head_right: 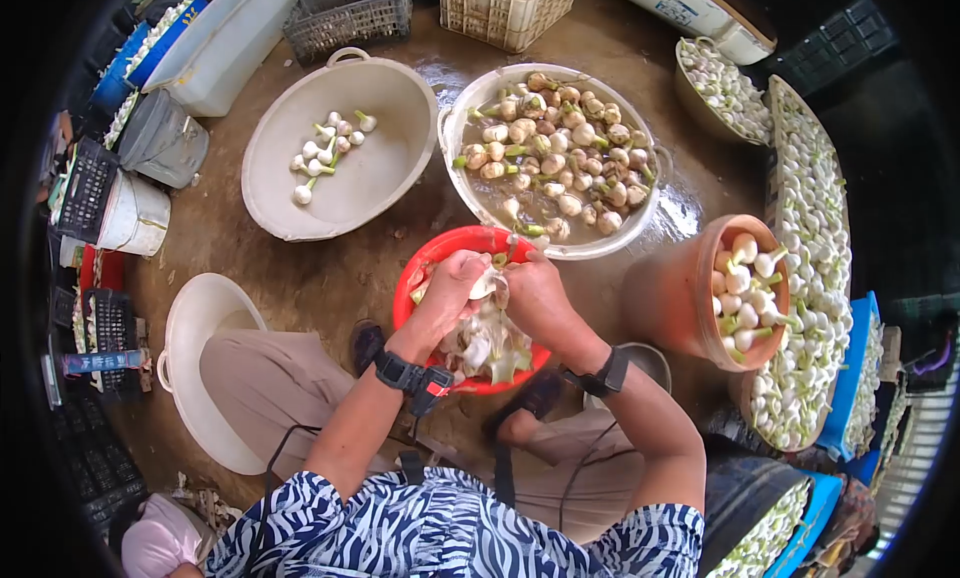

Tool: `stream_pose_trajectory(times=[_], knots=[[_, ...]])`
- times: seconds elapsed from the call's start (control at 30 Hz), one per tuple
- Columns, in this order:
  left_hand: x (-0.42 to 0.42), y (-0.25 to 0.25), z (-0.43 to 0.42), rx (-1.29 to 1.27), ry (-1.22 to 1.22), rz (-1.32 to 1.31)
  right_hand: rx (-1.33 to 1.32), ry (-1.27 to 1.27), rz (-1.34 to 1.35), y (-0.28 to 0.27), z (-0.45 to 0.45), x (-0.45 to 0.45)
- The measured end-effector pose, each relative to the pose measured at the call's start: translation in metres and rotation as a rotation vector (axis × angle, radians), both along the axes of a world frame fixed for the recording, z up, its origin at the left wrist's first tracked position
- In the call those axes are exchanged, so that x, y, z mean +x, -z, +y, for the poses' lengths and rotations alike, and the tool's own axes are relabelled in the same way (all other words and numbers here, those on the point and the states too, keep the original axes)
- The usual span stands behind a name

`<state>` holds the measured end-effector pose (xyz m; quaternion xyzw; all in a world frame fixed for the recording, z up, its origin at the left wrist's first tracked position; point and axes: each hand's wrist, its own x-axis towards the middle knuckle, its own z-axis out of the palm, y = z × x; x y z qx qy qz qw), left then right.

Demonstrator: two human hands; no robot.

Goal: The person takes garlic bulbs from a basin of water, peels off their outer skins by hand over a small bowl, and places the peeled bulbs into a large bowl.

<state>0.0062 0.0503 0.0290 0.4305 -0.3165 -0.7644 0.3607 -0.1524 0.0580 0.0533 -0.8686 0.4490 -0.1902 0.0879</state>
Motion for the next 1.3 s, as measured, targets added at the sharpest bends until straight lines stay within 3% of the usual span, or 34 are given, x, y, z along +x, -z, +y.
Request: stream_pose_trajectory(times=[0.13, 0.2, 0.27, 0.33, 0.47, 0.53, 0.6, 0.67, 0.73, 0.8, 0.87, 0.93, 1.0, 1.07, 1.1, 1.2, 1.23, 1.3], knots=[[0.011, -0.013, 0.033, -0.095, -0.053, -0.188, -0.029, 0.053, 0.023, -0.022, 0.031, 0.013], [0.019, -0.024, 0.045, -0.229, 0.003, -0.035, 0.129, 0.331, -0.138, -0.033, 0.041, 0.018], [0.022, -0.028, 0.052, -0.3, 0.0, 0.044, 0.18, 0.369, -0.256, -0.035, 0.046, 0.011], [0.028, -0.032, 0.057, -0.365, 0.02, 0.084, 0.632, 0.39, -0.887, -0.039, 0.054, 0.01], [0.02, -0.039, 0.067, -0.473, -0.01, 0.08, 0.558, 0.342, -0.663, -0.048, 0.075, 0.007], [0.023, -0.042, 0.07, -0.488, 0.058, 0.201, 0.586, 0.324, -0.741, -0.029, 0.08, 0.003], [0.024, -0.041, 0.068, -0.503, 0.117, 0.319, 0.762, 0.376, -1.193, -0.015, 0.084, 0.004], [0.022, -0.039, 0.066, -0.576, 0.103, -0.192, 0.691, 0.364, -1.128, -0.023, 0.087, 0.005], [0.031, -0.044, 0.065, -0.469, 0.248, -0.204, 0.43, 0.313, -0.861, -0.033, 0.095, 0.008], [0.03, -0.041, 0.065, -0.36, 0.396, -0.218, 0.352, 0.324, -0.824, -0.038, 0.097, 0.011], [0.025, -0.029, 0.063, -0.236, 0.138, 0.259, 0.271, 0.323, -0.786, -0.037, 0.095, 0.012], [0.029, -0.024, 0.065, -0.177, 0.054, 0.393, 0.217, 0.523, -0.816, -0.03, 0.091, 0.008], [0.029, -0.026, 0.065, -0.023, -0.083, 0.778, 0.216, 0.562, -0.772, -0.008, 0.087, -0.003], [0.033, -0.028, 0.065, 0.044, -0.094, 0.815, 0.427, 0.62, -0.301, 0.006, 0.085, -0.006], [0.031, -0.03, 0.065, 0.02, -0.147, 0.793, 0.418, 0.51, -0.376, 0.013, 0.091, -0.009], [0.027, -0.033, 0.064, -0.044, -0.185, 0.724, 0.27, 0.532, -0.415, -0.02, 0.084, 0.003], [0.026, -0.033, 0.066, -0.086, -0.168, 0.675, 0.374, 0.508, -0.647, -0.032, 0.08, 0.007], [0.024, -0.042, 0.068, -0.159, -0.067, 0.657, 0.398, 0.482, -0.807, -0.038, 0.077, 0.015]])
